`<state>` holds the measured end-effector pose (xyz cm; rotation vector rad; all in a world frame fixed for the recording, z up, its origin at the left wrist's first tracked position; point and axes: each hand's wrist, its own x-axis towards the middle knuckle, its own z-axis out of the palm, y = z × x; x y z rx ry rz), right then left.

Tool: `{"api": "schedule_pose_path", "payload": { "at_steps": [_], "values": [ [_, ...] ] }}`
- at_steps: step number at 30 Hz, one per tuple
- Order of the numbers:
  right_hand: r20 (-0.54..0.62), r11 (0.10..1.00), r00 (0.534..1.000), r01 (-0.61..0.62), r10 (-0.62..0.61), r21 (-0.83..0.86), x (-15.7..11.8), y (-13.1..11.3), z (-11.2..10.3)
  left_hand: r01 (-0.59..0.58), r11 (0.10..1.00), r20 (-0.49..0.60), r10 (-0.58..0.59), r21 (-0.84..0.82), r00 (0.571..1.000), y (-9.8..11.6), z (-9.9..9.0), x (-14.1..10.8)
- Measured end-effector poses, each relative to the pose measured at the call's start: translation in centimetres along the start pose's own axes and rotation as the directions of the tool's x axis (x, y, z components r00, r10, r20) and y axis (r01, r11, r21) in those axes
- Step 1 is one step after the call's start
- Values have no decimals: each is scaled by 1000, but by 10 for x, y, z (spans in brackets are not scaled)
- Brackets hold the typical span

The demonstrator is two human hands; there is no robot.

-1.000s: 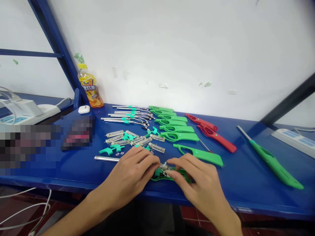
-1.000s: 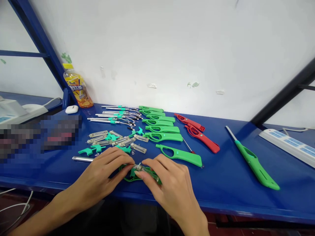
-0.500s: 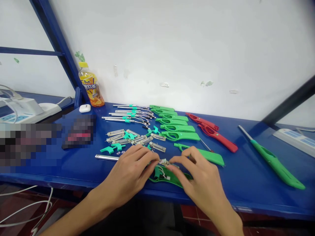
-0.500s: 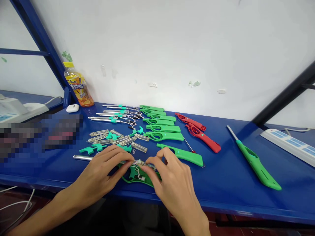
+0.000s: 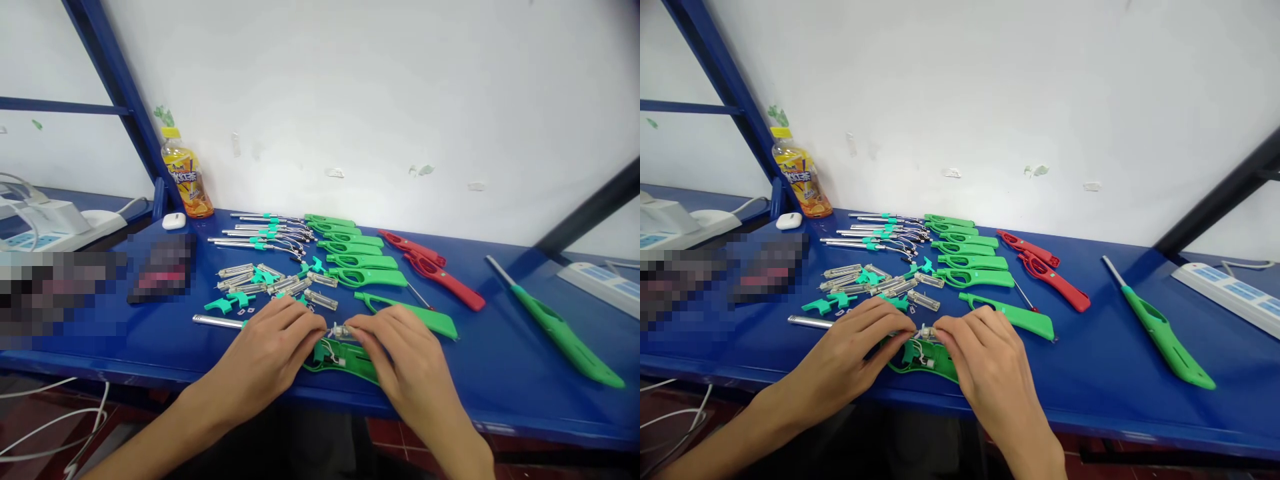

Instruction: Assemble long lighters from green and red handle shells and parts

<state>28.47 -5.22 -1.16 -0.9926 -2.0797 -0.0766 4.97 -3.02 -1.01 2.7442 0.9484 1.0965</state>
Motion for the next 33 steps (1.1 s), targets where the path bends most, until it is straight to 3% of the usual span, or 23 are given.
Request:
{"api": "schedule_pose_path", "payload": {
  "at_steps": [21, 33],
  "values": [
    [16, 998, 998, 57, -57, -25, 0, 0, 1, -19, 1000, 9, 19, -14, 1000, -3, 1, 1],
    [23, 999, 999, 32, -31, -19, 0, -1, 0, -27, 1000, 9, 27, 3, 1000, -1, 0, 0]
  ]
}}
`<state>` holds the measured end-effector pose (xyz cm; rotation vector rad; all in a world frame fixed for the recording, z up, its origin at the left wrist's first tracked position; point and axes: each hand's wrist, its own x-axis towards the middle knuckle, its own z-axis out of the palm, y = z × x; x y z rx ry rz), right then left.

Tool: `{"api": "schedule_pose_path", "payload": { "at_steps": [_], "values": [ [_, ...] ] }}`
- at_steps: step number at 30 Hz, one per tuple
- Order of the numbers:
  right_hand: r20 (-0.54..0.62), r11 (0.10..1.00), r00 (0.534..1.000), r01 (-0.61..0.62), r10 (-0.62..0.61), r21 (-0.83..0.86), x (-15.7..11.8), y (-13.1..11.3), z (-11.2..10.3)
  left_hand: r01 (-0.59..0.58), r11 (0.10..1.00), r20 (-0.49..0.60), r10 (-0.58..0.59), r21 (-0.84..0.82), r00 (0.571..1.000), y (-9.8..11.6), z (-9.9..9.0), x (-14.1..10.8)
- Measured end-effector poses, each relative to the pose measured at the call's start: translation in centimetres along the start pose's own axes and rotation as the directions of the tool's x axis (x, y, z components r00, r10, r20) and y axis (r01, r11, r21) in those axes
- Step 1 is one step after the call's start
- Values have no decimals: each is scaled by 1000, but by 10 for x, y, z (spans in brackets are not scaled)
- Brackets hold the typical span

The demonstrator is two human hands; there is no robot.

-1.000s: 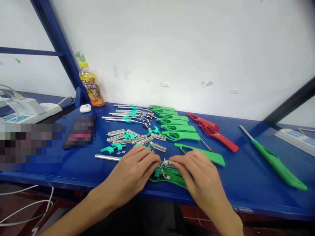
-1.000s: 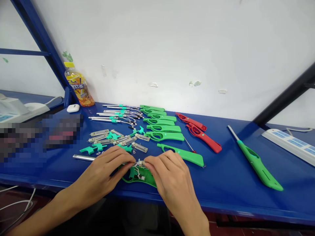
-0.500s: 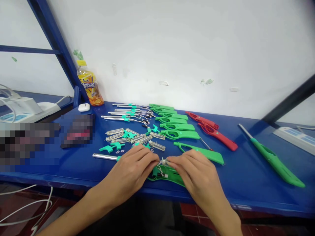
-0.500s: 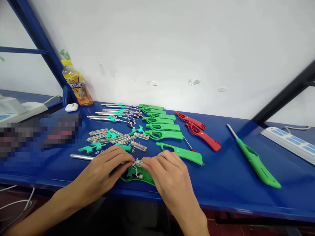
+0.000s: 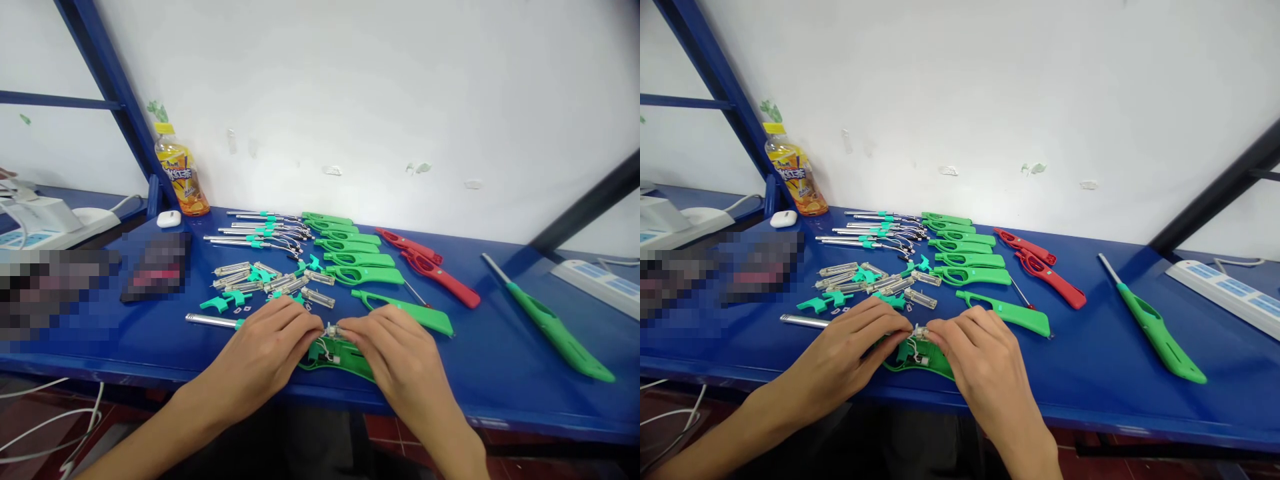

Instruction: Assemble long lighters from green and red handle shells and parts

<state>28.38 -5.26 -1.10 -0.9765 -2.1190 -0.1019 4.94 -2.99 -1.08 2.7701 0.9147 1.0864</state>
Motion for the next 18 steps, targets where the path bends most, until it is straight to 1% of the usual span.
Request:
{"api": "schedule_pose_path", "payload": {
  "at_steps": [4, 8, 10, 14, 16, 18],
  "values": [
    [0, 1000, 1000, -10, 10, 1, 0, 0, 1, -10, 1000, 12, 9, 16, 1000, 2, -1, 1],
    [27, 999, 999, -35, 35, 14, -1, 0, 1, 12, 1000, 24, -13, 21, 1000, 1, -1, 0],
    [59, 998, 997, -56, 56, 14, -1, -1, 0, 18, 1000, 31, -19, 23, 999, 1, 0, 0],
    [163, 992, 979, -123, 121, 5, 0, -6, -2, 19, 999, 34, -20, 37, 999, 1, 4, 0],
    [185, 990, 973, -144, 141, 3, -1, -7, -2, 28, 999, 34, -29, 29, 999, 3, 2, 1],
    [178, 988, 972, -157, 154, 2, -2, -7, -1, 40, 999, 70, -41, 15, 997, 5, -8, 2]
  ]
}}
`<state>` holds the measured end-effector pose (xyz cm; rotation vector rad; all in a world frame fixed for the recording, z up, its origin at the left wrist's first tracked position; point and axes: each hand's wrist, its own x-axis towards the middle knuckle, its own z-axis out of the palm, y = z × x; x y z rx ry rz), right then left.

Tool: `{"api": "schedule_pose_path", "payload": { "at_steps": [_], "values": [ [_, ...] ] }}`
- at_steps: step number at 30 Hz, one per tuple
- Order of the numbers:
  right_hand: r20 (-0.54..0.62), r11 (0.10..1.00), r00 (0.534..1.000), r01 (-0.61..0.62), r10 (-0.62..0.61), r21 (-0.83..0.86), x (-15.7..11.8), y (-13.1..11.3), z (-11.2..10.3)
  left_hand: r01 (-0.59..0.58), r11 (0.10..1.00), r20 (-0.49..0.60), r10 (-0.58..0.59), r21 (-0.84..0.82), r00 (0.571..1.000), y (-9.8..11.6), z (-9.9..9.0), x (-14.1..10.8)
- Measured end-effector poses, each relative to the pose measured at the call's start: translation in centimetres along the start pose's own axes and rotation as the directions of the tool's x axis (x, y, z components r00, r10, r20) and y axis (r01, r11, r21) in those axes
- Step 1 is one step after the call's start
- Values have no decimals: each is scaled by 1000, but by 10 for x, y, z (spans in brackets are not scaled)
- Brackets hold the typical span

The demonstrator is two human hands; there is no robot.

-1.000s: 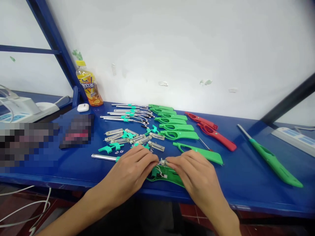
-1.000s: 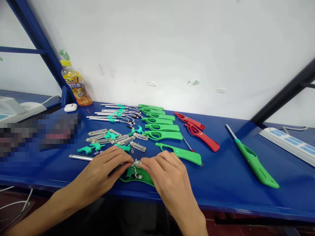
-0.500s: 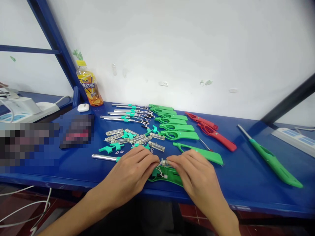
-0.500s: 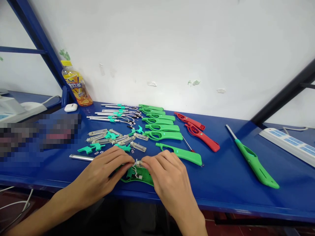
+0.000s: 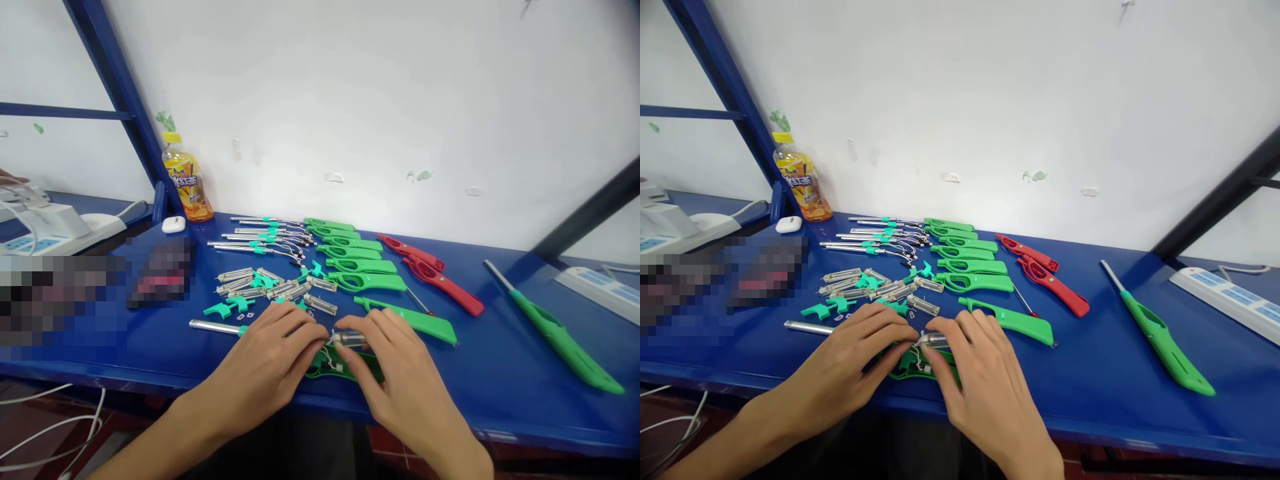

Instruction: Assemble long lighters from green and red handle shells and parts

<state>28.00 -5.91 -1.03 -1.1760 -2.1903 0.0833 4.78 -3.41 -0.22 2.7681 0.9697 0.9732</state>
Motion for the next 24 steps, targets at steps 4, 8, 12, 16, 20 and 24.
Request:
{"api": "schedule_pose_path", "payload": {
  "at_steps": [4, 8, 12, 16, 20, 24],
  "values": [
    [-4, 1000, 1000, -13, 13, 9, -1, 2, 4, 52, 998, 81, -54, 24, 995, -8, -36, -7],
    [-7, 1000, 1000, 9, -9, 6, -1, 4, 6, 114, 990, 117, -124, 88, 985, -28, -60, -18],
    [-19, 1000, 1000, 23, -24, -9, -1, 4, 6, 121, 992, 211, -128, 46, 969, -42, -55, -21],
    [-22, 999, 999, 25, -25, -27, -1, 4, 7, 131, 991, 287, -118, -29, 951, -47, -46, -19],
    [-8, 998, 1000, 30, -30, -51, 0, 5, 10, 164, 982, 297, -129, -96, 946, -48, -45, -18],
    [-5, 997, 999, 37, -37, -66, 2, 7, 12, 200, 969, 304, -148, -145, 941, -47, -44, -16]
  ]
}}
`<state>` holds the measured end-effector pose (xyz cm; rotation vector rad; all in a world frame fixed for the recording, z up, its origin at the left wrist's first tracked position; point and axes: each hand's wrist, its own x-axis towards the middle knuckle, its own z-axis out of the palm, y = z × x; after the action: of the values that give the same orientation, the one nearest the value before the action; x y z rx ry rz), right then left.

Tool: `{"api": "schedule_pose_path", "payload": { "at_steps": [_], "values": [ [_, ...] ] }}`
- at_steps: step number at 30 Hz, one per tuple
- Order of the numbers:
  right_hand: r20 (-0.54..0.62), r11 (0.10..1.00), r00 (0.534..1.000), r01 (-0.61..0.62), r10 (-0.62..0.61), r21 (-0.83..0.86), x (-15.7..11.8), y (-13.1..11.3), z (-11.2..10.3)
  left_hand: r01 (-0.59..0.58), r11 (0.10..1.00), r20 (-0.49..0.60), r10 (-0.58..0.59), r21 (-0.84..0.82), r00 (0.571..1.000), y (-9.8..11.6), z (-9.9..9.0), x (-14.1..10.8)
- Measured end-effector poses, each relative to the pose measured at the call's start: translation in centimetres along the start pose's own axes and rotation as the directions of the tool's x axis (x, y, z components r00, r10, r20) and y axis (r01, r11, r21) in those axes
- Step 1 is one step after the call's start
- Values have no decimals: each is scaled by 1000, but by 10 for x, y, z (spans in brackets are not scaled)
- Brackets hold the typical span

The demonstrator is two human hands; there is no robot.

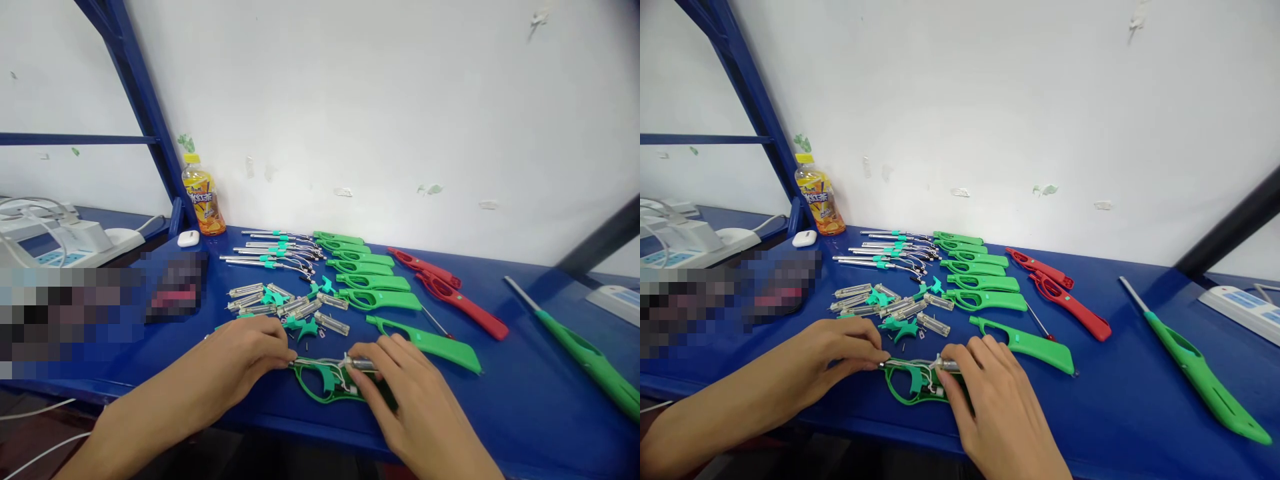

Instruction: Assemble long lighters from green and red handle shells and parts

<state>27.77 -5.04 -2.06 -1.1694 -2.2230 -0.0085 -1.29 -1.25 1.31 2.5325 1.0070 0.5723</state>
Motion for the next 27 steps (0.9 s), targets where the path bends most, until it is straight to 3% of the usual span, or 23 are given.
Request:
{"api": "schedule_pose_path", "payload": {
  "at_steps": [10, 15, 22, 27],
  "values": [
    [6, 1000, 1000, -2, 2, -1, 0, 3, 0, 153, 987, 37, -152, -54, 988, 2, 8, 2],
    [33, 994, 996, -90, 88, 64, 0, 3, 0, 175, 981, 84, -168, -87, 982, 2, 6, 0],
    [253, 892, 933, -328, 255, 311, -2, 6, -11, 204, 978, 111, -199, -34, 974, 10, -1, 7],
    [302, 859, 918, -360, 257, 365, 0, 9, -16, 196, 980, 105, -191, -38, 976, 8, -2, 7]
  ]
}}
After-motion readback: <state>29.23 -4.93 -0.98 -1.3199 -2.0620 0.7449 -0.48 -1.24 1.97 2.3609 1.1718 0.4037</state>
